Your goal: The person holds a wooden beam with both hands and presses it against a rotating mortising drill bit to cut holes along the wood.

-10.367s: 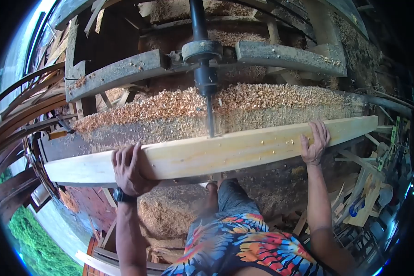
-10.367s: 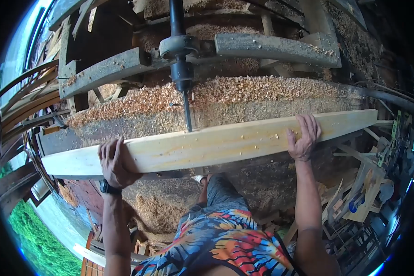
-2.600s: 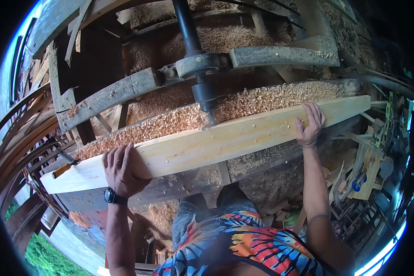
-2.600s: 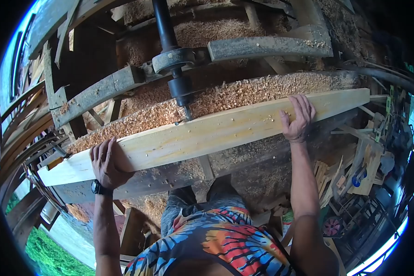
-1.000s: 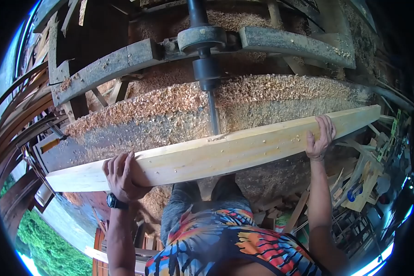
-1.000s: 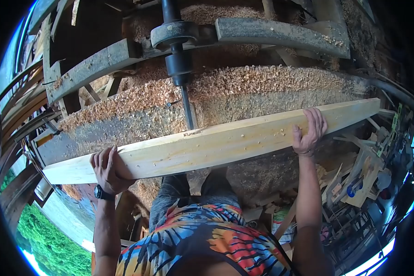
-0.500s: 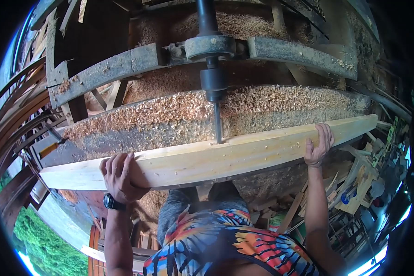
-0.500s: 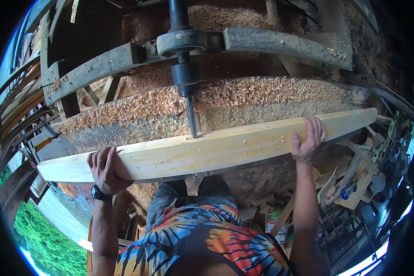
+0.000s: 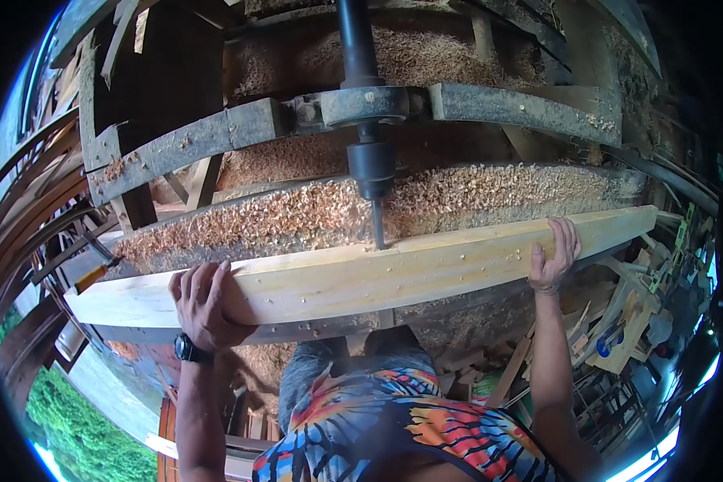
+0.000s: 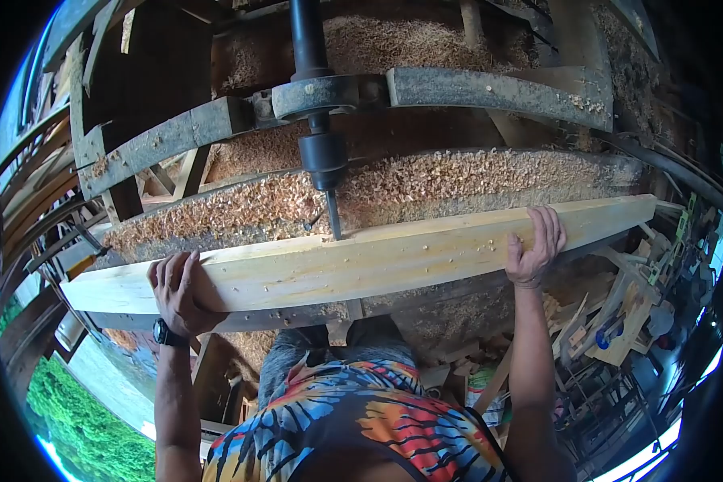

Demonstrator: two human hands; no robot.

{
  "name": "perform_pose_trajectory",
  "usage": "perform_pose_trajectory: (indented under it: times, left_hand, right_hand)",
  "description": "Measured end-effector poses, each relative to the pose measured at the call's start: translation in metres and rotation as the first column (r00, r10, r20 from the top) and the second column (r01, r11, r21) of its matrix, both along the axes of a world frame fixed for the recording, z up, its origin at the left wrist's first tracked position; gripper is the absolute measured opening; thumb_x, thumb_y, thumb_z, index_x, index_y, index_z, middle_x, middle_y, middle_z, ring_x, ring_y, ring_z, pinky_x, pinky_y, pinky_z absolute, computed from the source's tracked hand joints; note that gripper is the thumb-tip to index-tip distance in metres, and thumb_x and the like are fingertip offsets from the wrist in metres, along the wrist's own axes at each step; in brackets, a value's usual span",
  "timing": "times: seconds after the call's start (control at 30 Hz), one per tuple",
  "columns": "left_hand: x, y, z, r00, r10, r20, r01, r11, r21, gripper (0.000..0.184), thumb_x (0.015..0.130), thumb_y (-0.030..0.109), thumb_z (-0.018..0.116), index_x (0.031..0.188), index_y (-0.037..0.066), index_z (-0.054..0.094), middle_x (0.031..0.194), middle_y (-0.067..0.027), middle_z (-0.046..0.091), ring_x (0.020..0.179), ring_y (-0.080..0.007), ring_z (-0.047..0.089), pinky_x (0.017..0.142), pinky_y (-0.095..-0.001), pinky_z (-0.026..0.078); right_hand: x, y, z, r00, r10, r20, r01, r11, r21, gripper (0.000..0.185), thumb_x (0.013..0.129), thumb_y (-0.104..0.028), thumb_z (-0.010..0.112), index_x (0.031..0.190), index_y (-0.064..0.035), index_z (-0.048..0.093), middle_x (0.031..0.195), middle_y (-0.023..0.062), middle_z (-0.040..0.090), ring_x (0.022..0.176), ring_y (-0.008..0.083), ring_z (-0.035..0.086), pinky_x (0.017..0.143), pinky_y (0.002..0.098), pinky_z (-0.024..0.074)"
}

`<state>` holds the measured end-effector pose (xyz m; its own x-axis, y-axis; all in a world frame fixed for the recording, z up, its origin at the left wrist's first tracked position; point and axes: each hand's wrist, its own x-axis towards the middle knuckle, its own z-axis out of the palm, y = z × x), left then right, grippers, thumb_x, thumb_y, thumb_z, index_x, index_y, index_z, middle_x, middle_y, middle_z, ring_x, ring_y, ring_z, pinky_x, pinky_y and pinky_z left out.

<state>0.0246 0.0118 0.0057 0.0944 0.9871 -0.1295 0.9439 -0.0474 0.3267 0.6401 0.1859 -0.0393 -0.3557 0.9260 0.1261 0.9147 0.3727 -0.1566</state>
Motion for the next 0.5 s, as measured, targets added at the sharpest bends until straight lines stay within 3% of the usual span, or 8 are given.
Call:
perform_pose_trajectory:
  times: [0.5]
  left_hand:
    - [-0.01, 0.03, -0.001, 0.996, -0.08, -0.045, 0.082, 0.995, 0.05, 0.116, 0.048, 0.034, 0.101, 0.152, 0.01, 0.057, 0.135, -0.0154, 0.064, 0.124, -0.0392, 0.062, 0.112, -0.0591, 0.041]
  right_hand:
    - [-0.002, 0.016, -0.009, 0.997, -0.023, -0.074, 0.029, 0.997, 0.077, 0.055, 0.097, -0.042, 0.065, 0.133, -0.0008, 0.07, 0.137, 0.019, 0.069, 0.136, 0.0393, 0.061, 0.121, 0.0526, 0.0338]
